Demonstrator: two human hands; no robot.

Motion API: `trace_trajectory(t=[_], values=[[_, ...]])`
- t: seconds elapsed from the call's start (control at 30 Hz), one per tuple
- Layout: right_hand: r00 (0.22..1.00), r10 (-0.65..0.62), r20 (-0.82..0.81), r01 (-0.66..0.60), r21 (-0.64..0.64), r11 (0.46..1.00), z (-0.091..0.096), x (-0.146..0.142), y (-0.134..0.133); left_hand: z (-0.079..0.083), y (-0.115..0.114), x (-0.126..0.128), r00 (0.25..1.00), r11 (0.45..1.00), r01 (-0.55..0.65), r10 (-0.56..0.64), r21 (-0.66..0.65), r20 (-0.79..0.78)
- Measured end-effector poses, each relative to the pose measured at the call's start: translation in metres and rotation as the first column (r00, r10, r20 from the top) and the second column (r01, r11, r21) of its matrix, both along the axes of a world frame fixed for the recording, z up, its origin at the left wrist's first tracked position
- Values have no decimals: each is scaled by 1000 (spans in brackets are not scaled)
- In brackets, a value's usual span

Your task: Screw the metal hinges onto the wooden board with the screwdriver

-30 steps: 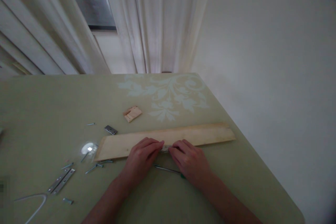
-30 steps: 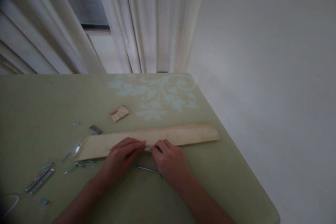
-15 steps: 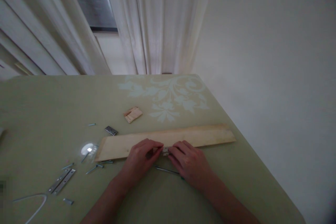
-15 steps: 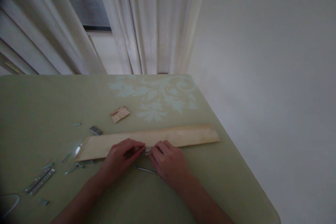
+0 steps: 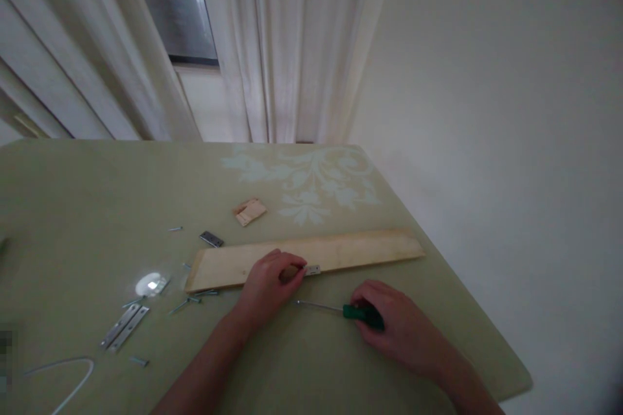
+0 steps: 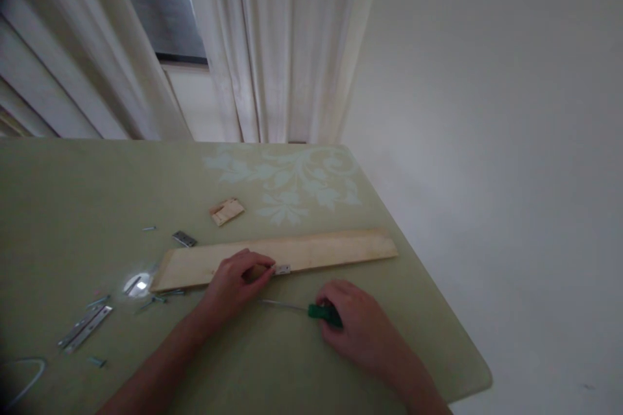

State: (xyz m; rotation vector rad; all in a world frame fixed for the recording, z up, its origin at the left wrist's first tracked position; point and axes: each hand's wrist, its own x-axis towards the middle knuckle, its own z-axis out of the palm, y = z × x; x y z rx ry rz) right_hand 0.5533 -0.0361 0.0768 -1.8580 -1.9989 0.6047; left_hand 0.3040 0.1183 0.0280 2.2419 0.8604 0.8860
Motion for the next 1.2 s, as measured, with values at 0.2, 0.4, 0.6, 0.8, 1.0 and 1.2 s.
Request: trace_trajectory(t=[0.2,0.4,0.6,0.8,1.0,1.2], values=[[950,-135,-283,214,272,938,30,20,5,5,2,-1,1000,999,8,-8,-51,-9],[927,-164,-337,293,379,878,58,18,28,8,2,0,1000,998,-8,6,-68,-18],[951,-122,-283,220,348,911,66,2,41,9,1,0,999,997,-10,8,-82,-31],[976,-107,-191,166,329,929,74,-4,44,13,0,0,997,980,-8,-6,-197,-71],[988,-101,-113,130,293,947,90,-6,50,11,2,0,997,979,-4,-13,-204,-80],[993,-108,-56,120,292,949,100,-6,55,12,2,0,996,979,5,-22,-203,-81]])
